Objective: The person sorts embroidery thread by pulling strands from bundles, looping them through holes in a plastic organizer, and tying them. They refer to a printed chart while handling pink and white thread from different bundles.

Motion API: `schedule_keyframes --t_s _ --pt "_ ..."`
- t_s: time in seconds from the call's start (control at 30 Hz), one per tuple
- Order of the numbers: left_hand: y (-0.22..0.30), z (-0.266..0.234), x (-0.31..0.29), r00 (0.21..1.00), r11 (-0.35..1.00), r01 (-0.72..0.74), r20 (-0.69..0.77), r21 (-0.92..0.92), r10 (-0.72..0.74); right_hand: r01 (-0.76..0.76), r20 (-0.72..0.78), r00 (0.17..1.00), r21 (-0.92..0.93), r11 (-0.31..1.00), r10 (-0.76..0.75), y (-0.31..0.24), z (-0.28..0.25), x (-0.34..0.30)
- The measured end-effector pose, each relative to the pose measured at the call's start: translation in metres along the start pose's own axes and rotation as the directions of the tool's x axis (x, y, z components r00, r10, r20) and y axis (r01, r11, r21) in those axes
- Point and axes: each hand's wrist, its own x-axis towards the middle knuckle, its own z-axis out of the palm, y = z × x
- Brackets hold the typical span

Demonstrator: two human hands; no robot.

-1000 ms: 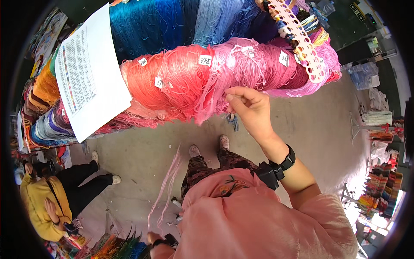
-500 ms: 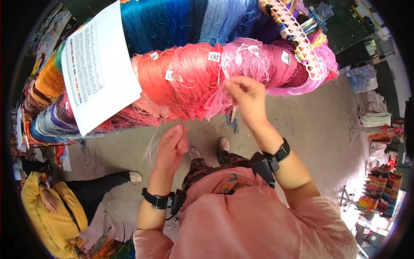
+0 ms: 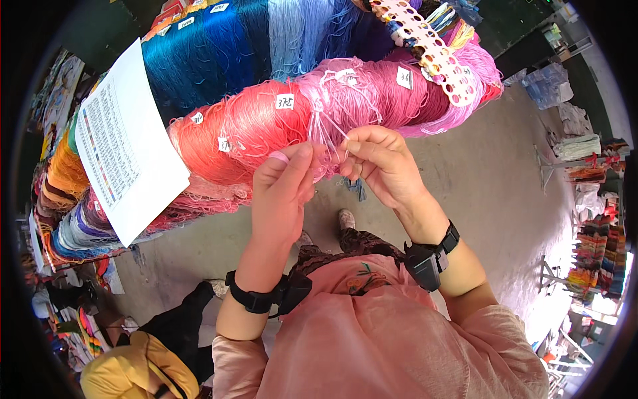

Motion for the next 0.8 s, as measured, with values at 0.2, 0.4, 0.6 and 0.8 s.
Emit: schedule_keyframes --t_s 0.2,0.4,0.6,0.8 --pt "-0.001 0.004 0.004 0.997 1.0 -0.007 -0.074 0.014 0.008 -0.088 0.098 0.992 0.046 0.995 0.083 -0.006 -0.005 0.003" --pt "-0.01 0.002 0.001 0.987 0.999 -0.018 -0.16 0.033 0.023 -0.133 0.133 0.983 0.06 0.989 0.124 -0.005 -0.012 0.008" --pt "-0.014 0.005 -0.004 0.984 0.999 -0.028 -0.175 0.02 0.031 -0.064 -0.009 0.998 -0.144 0.988 0.064 -0.002 -0.006 0.006" --pt "-0.013 0.009 -0.007 0.982 0.999 -0.018 -0.189 0.026 0.022 -0.047 -0.025 0.999 -0.278 0.959 0.041 -0.002 -0.008 0.01"
